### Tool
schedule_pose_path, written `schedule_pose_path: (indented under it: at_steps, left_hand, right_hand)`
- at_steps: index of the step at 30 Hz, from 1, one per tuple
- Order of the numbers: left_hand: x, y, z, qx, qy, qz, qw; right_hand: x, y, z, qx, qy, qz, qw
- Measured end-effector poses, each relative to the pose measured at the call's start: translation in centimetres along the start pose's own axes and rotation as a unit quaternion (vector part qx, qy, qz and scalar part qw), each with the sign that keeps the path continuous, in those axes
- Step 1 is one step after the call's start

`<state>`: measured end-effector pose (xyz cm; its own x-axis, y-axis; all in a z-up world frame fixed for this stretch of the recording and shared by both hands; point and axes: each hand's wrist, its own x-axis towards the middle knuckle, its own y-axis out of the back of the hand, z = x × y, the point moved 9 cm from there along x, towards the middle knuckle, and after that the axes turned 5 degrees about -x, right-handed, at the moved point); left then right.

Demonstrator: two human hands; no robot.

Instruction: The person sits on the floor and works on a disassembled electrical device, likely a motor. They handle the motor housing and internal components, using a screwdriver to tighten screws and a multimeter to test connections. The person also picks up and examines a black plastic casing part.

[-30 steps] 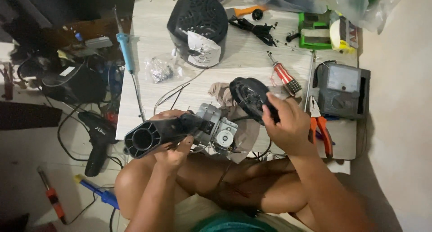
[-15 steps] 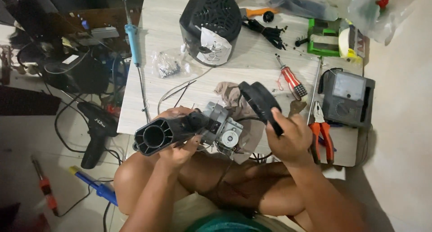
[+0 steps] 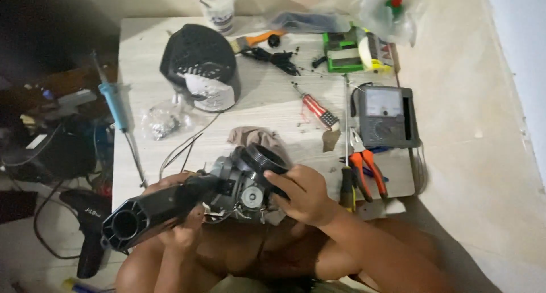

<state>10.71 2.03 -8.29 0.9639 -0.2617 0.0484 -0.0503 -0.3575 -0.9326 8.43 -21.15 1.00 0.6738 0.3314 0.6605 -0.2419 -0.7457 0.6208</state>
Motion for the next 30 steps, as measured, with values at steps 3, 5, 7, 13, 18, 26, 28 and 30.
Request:
schedule_pose_path:
  at_steps: [3, 5, 7, 13, 18, 26, 28, 30]
  left_hand:
    - [-1.4, -5.4, 0.4, 0.769, -0.273, -0.073, 0.573]
    - [-1.2, -6.2, -0.4, 0.776, -0.288, -0.088, 0.554]
    - [-1.4, -5.1, 0.6, 0.768, -0.288, -0.095, 0.564]
    - [-1.1, -5.4, 0.3, 0.785, -0.284, -0.097, 0.542]
    - [-0.9, -6.9, -1.0, 0.806, -0.287, -0.057, 0.515]
    - [-1.1, -5.8, 0.2, 0.759, -0.301, -0.099, 0.569]
    - [-1.3, -6.5, -0.3, 0.770, -0.305, -0.076, 0.555]
    - [-1.4, -6.1, 0.0, 0.779, -0.308, -0.053, 0.543]
  right_hand:
    - [-0.1, -0.4, 1.8, -0.037, -0.052, 0.041, 0.997]
    - [-1.3, -1.4, 4.9, -0.060, -0.147, 0.058, 0.986]
    - [-1.4, -1.9, 5.0, -0.024, -0.137, 0.026, 0.990]
    - [0.4, -1.5, 0.8, 0.057, -0.015, -0.079, 0.995]
    - [1.1, -1.2, 0.5, 0.071, -0.009, -0.097, 0.993]
    - [-0.8, -2.3, 2.5, 0.273, -0.081, -0.109, 0.952]
    - [-0.5, -2.1, 4.3, 0.268, -0.082, -0.063, 0.958]
    - [-0.3, -1.0, 5.4, 0.260, -0.084, -0.018, 0.962]
